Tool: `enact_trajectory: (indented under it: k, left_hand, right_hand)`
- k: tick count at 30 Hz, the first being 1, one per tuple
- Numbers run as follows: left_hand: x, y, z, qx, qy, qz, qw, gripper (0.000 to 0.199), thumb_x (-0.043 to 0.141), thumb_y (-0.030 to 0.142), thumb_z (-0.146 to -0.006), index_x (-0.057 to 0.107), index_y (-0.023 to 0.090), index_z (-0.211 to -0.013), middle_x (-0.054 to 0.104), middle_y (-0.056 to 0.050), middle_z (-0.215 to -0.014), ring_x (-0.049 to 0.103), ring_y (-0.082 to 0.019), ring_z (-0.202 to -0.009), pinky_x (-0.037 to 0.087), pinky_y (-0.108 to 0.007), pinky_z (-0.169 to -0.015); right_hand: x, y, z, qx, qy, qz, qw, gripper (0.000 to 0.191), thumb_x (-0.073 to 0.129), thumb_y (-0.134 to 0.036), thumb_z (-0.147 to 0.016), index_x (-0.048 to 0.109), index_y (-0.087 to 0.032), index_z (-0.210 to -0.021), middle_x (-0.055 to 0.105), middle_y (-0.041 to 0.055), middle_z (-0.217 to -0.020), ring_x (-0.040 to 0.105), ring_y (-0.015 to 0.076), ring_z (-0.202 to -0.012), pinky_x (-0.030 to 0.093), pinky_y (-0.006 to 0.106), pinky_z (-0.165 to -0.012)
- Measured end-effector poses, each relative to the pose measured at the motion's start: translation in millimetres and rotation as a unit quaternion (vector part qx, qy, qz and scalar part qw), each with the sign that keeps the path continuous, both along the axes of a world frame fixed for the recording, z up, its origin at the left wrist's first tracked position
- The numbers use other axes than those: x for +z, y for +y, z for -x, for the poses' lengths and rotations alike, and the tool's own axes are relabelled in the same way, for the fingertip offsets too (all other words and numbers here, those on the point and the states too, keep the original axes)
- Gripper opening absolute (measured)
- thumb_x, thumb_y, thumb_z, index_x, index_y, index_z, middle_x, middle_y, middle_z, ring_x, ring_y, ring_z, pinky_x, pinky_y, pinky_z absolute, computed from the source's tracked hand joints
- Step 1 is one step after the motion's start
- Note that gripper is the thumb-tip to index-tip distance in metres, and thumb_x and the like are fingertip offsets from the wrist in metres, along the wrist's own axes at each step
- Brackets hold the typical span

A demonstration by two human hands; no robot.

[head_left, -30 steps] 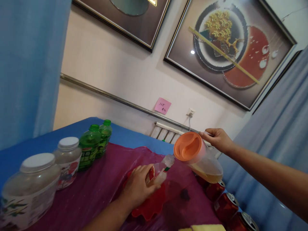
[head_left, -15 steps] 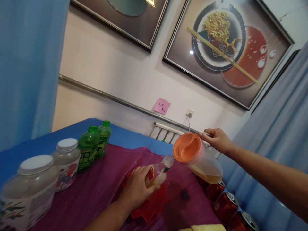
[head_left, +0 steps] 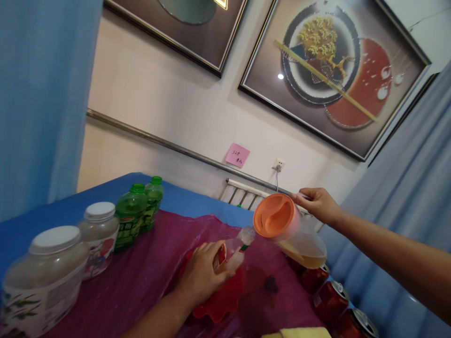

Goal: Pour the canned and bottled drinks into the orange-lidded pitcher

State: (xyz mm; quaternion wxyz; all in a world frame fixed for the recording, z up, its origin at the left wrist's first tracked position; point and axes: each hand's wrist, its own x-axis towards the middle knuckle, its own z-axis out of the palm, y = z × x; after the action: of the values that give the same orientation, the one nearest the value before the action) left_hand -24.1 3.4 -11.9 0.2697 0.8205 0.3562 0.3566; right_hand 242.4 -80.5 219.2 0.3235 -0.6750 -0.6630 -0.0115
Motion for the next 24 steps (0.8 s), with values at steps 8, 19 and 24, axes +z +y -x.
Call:
enact_trajectory:
  k: [8, 19, 24]
  left_hand:
    - [3.1, -1.4, 0.4, 0.001, 0.002, 0.012, 1.000, 0.059, 0.081, 0.039, -0.068, 0.062, 0.024, -0.122, 0.069, -0.007, -0.118, 0.060, -0.030, -0.111, 0.042, -0.041, -0.097]
    - [3.8, -2.3, 0.4, 0.001, 0.002, 0.007, 1.000, 0.058, 0.080, 0.038, -0.067, 0.063, 0.024, -0.120, 0.070, -0.007, -0.117, 0.060, -0.031, -0.110, 0.042, -0.042, -0.098]
    - [4.0, -2.2, 0.4, -0.002, -0.001, 0.012, 1.000, 0.055, 0.080, 0.037, -0.068, 0.062, 0.027, -0.119, 0.070, -0.006, -0.116, 0.060, -0.029, -0.109, 0.042, -0.041, -0.097]
  right_hand:
    - [-0.7, -1.5, -0.7, -0.005, 0.008, 0.002, 1.000, 0.065, 0.059, -0.078, -0.074, 0.031, -0.023, -0.053, 0.024, -0.0063, -0.053, 0.022, 0.0082, -0.050, 0.017, 0.025, -0.045]
    - [-4.5, 0.1, -5.1, -0.017, 0.002, -0.002, 1.000, 0.065, 0.059, -0.078, -0.074, 0.032, -0.023, -0.053, 0.023, -0.0063, -0.053, 0.022, 0.0083, -0.050, 0.017, 0.025, -0.045]
    - [-3.5, 0.3, -4.2, -0.012, -0.001, 0.001, 1.000, 0.064, 0.059, -0.076, -0.075, 0.032, -0.023, -0.053, 0.023, -0.0063, -0.053, 0.022, 0.0083, -0.050, 0.017, 0.025, -0.045]
